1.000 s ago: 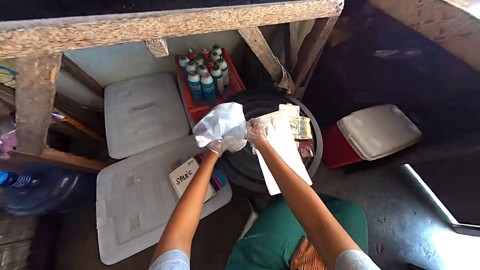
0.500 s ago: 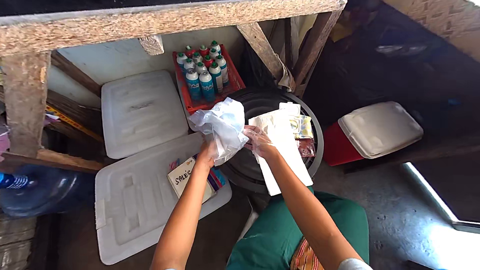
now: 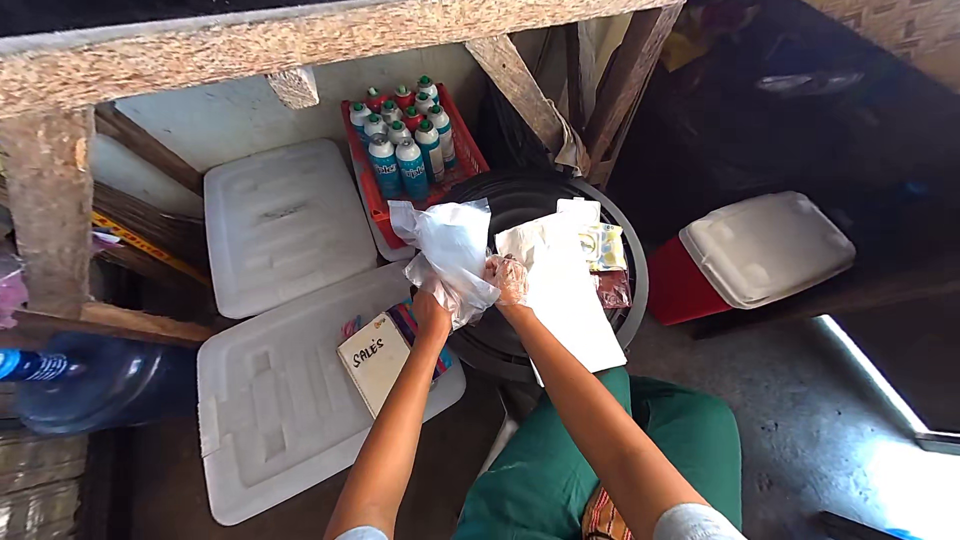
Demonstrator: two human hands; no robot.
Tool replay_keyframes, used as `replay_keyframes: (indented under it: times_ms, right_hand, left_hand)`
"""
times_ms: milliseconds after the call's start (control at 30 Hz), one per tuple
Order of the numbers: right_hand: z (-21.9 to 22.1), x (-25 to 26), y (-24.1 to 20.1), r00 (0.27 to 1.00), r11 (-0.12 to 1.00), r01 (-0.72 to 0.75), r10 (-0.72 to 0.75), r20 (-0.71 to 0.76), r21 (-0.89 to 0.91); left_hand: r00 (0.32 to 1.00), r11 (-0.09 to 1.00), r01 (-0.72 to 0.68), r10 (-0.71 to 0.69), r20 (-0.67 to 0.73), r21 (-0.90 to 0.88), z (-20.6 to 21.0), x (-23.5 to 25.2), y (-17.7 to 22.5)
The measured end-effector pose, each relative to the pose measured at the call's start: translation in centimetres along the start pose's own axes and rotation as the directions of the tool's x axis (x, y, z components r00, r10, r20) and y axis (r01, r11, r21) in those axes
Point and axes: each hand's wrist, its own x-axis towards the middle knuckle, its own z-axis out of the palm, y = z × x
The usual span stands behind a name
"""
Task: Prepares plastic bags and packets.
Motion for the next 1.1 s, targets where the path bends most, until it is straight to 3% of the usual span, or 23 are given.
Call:
replay_keyframes:
  times_ms: [100, 200, 333, 400, 467, 600, 700, 800, 867, 1000, 1100]
  right_hand:
    - [-0.2, 0.0, -0.1, 0.999, 0.997, 0.010, -0.006, 0.045, -0.076]
    - [-0.5, -0.3, 0.0, 0.996, 0.991, 0.021, -0.010, 0.084, -0.135]
    - [-1.9, -0.6, -0.8, 0.988, 0.975, 0.048, -0.014, 0.154, -0.218]
    - [-2.6, -0.2, -0.9, 0.990, 0.981, 0.087, -0.066, 0.125, -0.175]
    - [-3.0, 0.5, -1.3, 0.984, 0.982, 0.152, -0.139, 0.112, -0.113]
    - [-4.1, 1.8, -2.6, 0.957, 0.977, 0.206, -0.191, 0.217, -0.052]
    - [-4.3, 2.9, -2.8, 0.937, 0.972, 0.222, -0.190, 0.292, -0.079]
    - [-3.6, 3.6, -2.8, 0.945, 0.956, 0.234, -0.181, 0.273, -0.175]
    - [-3.1, 3.8, -2.7, 0.957, 0.943, 0.207, -0.141, 0.253, -0.261]
    - [-1.5, 3.7, -1.1, 0.972, 0.943, 0.170, -0.112, 0.206, -0.288]
    - [-1.1, 3.2, -0.6, 0.976, 0.942, 0.185, -0.142, 0.167, -0.279]
  left_hand:
    - [1.000, 0.998, -0.027, 0.028, -0.011, 0.065, 0.2, -0.1, -0.1]
    - [0.999, 0.999, 0.030, -0.029, -0.016, 0.030, 0.3, 0.0, 0.1]
    - [0.992, 0.971, 0.086, -0.106, -0.075, -0.225, -0.3, 2.2, -0.5]
    - [0.994, 0.913, 0.001, -0.047, -0.102, -0.409, -0.9, 4.2, -1.6]
    - [0.997, 0.854, -0.080, 0.067, -0.044, -0.514, -1.1, 6.3, -2.8]
    - [0.984, 0.891, -0.073, 0.137, 0.114, -0.449, -1.3, 8.0, -2.8]
    - [0.983, 0.954, -0.120, 0.154, 0.104, -0.274, -1.9, 7.7, -1.6]
    - [0.988, 0.990, -0.113, 0.121, 0.101, -0.079, -1.9, 7.3, -1.6]
    - [0.994, 0.983, -0.095, 0.103, 0.044, -0.155, -2.0, 5.9, -1.5]
    - [0.995, 0.967, -0.021, 0.045, 0.090, -0.255, -3.5, 2.9, 0.0]
    - [0.987, 0.982, -0.072, 0.095, 0.133, -0.173, -2.3, 2.9, -2.1]
